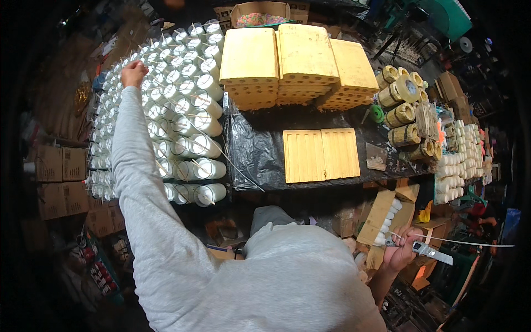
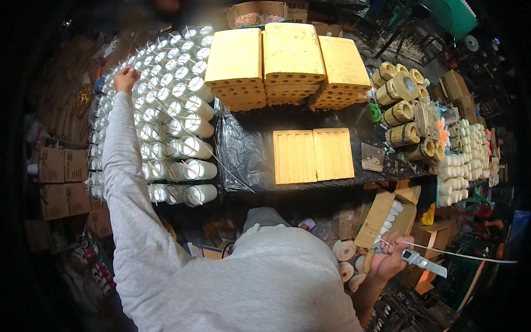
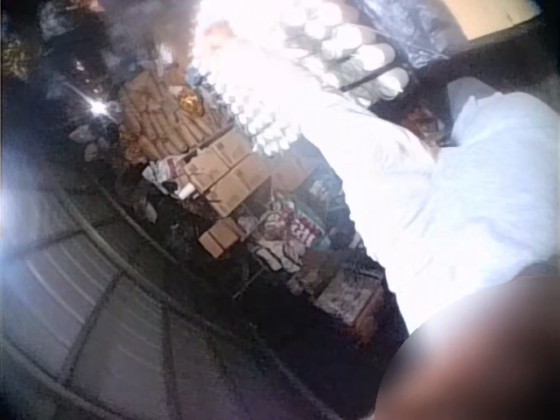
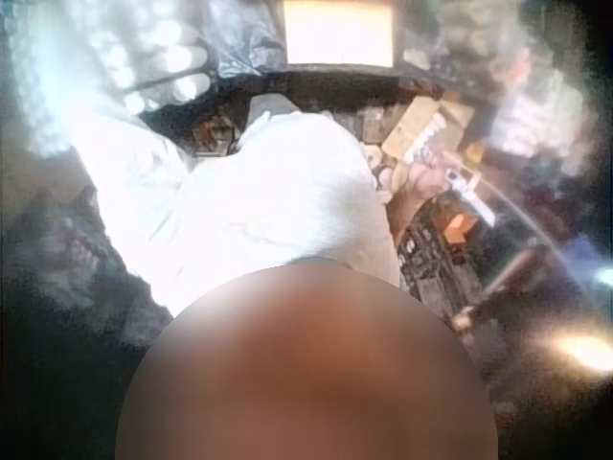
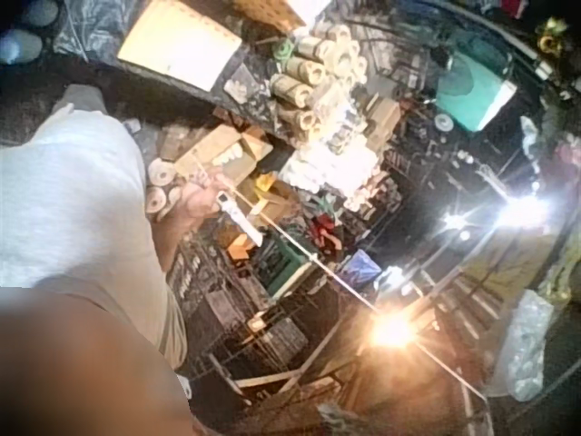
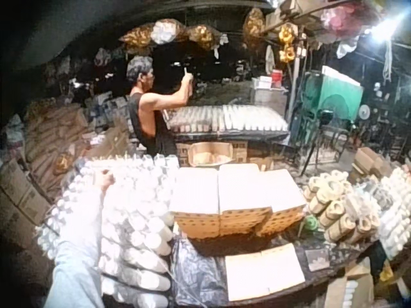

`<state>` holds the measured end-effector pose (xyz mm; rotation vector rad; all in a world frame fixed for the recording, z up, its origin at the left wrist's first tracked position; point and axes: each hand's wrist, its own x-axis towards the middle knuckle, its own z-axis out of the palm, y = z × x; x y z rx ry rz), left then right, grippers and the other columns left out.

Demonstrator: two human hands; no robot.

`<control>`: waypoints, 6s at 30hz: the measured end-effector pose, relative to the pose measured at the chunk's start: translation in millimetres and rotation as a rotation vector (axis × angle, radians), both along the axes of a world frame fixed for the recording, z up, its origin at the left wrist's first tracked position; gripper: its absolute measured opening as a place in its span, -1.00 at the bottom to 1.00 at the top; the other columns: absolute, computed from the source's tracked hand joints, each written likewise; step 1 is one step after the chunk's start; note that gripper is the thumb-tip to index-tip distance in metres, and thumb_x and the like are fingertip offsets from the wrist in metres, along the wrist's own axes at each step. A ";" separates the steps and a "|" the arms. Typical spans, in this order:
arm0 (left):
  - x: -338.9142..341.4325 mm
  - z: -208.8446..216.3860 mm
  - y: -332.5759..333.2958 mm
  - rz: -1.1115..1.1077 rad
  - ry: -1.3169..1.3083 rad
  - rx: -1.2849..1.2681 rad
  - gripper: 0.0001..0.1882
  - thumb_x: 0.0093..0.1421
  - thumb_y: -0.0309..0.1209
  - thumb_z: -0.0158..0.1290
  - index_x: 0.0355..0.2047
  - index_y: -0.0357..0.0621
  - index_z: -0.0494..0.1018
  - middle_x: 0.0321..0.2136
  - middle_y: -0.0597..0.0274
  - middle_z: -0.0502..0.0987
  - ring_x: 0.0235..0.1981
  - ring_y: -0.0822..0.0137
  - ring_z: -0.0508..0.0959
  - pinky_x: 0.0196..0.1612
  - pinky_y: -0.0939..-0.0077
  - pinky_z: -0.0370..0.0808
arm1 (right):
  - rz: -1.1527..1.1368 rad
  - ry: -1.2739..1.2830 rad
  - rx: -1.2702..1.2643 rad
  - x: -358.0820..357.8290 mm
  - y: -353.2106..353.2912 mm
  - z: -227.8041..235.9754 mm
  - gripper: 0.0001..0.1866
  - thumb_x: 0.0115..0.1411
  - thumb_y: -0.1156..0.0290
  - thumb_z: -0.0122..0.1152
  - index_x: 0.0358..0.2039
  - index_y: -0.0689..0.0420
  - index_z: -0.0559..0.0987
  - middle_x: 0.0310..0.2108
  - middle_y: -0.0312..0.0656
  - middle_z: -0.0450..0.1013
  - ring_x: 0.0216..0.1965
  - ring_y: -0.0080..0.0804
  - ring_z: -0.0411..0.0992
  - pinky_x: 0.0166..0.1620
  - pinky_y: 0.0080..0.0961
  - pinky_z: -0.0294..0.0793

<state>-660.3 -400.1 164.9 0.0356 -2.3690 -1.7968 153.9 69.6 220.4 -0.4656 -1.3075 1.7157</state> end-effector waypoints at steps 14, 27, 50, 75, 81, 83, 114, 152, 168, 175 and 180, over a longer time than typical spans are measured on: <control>450.1 118.7 329.3 -1.185 0.774 -0.116 -0.60 0.28 -0.38 0.22 0.09 -0.27 0.52 -0.08 0.05 0.67 -0.08 0.25 0.68 0.04 0.36 0.64 | -0.072 -0.010 -0.364 37.5 -2.0 -110.5 -0.83 0.32 0.43 0.28 -0.25 -0.02 0.42 -0.38 -0.42 0.29 -0.44 -0.62 0.21 -0.37 -0.63 0.23; 739.4 240.2 474.5 -1.769 0.454 0.840 -0.51 0.14 -0.31 0.29 -0.03 -0.42 0.48 -0.33 -0.19 0.60 -0.25 -0.05 0.61 -0.20 0.21 0.52 | -0.274 -0.554 -0.256 100.7 -39.5 -275.6 -0.74 0.28 0.27 0.25 -0.28 0.25 0.63 -0.40 -0.17 0.61 -0.35 -0.33 0.56 -0.27 -0.27 0.50; 792.2 74.9 419.8 -1.705 -0.027 0.496 -0.88 0.29 -0.63 0.12 -0.20 -0.35 0.63 -0.42 0.17 0.64 -0.39 0.47 0.59 -0.29 0.59 0.52 | -0.428 -1.378 -0.577 273.2 -75.3 -401.1 -0.60 0.25 0.08 0.24 -0.21 0.22 0.64 -0.49 -0.05 0.60 -0.38 -0.16 0.61 -0.17 -0.24 0.54; 728.0 -168.9 384.8 -1.441 -0.408 0.102 -0.84 0.34 -0.45 0.16 -0.17 -0.30 0.65 -0.42 0.33 0.63 -0.40 0.54 0.53 -0.32 0.62 0.46 | 0.032 -0.901 -0.125 160.8 -29.1 -185.1 -0.52 0.36 0.03 0.19 0.01 0.22 0.49 -0.32 -0.13 0.52 -0.30 -0.30 0.50 -0.13 -0.31 0.52; 718.8 -167.5 380.8 -1.498 -0.276 0.061 -0.84 0.34 -0.47 0.15 -0.18 -0.31 0.64 -0.42 0.30 0.63 -0.39 0.52 0.55 -0.26 0.59 0.51 | 0.006 -1.010 0.198 122.6 3.3 -130.7 -0.35 0.23 -0.22 0.24 -0.14 0.22 0.48 -0.31 -0.01 0.52 -0.26 -0.18 0.52 -0.23 -0.20 0.45; 715.7 -166.8 380.3 -1.480 -0.298 0.059 -0.83 0.34 -0.46 0.14 -0.18 -0.31 0.64 -0.42 0.30 0.63 -0.39 0.51 0.56 -0.28 0.56 0.52 | 0.029 -1.035 0.213 115.9 14.3 -112.9 -0.21 0.15 -0.41 0.18 -0.25 0.23 0.48 -0.38 0.01 0.49 -0.31 -0.12 0.50 -0.25 -0.16 0.42; 728.1 64.0 405.9 -2.026 -0.156 0.504 -0.49 0.37 -0.48 0.06 0.31 -0.24 0.30 -0.30 0.17 0.58 -0.31 0.41 0.55 -0.20 0.50 0.48 | 0.393 -0.482 -0.361 127.4 -17.1 21.6 -0.21 0.35 -0.40 -0.17 -0.62 0.11 0.45 -0.69 -0.37 0.26 -0.66 -0.64 0.18 -0.59 -0.65 0.09; 631.2 163.2 179.8 -1.007 0.313 0.302 -0.53 0.32 -0.45 0.04 0.23 -0.22 0.36 -0.24 0.19 0.53 -0.38 0.46 0.46 -0.21 0.51 0.46 | -0.137 0.061 0.171 55.6 33.7 16.1 -0.71 0.42 0.20 0.15 -0.31 0.12 0.36 -0.50 -0.35 0.20 -0.55 -0.61 0.14 -0.47 -0.62 0.19; 117.2 163.8 -59.9 0.105 0.453 -0.751 -0.23 0.13 -0.03 0.32 0.25 -0.15 0.37 -0.06 0.00 0.56 -0.07 0.22 0.57 0.00 0.32 0.48 | -0.223 -0.264 0.006 2.1 29.0 -76.5 -0.83 0.45 0.34 0.11 -0.29 0.11 0.40 -0.48 -0.35 0.26 -0.54 -0.67 0.19 -0.49 -0.67 0.21; 149.5 104.1 66.9 0.044 -0.042 -1.594 -0.13 0.18 0.01 0.25 0.39 -0.04 0.19 0.35 -0.27 0.23 0.40 -0.27 0.16 0.36 -0.34 0.09 | -0.202 -0.400 -0.254 13.1 4.0 -186.7 -0.88 0.38 0.37 0.22 -0.26 0.06 0.46 -0.39 -0.37 0.40 -0.53 -0.72 0.25 -0.50 -0.76 0.22; 337.4 110.5 265.6 -0.987 0.512 -0.680 -0.39 0.28 -0.25 0.24 0.28 -0.13 0.36 0.12 -0.06 0.55 0.05 0.19 0.60 0.10 0.22 0.52 | -0.207 -0.572 -0.172 24.6 -21.1 -258.1 -0.82 0.38 0.32 0.22 -0.37 0.09 0.58 -0.51 -0.44 0.44 -0.56 -0.72 0.27 -0.51 -0.68 0.26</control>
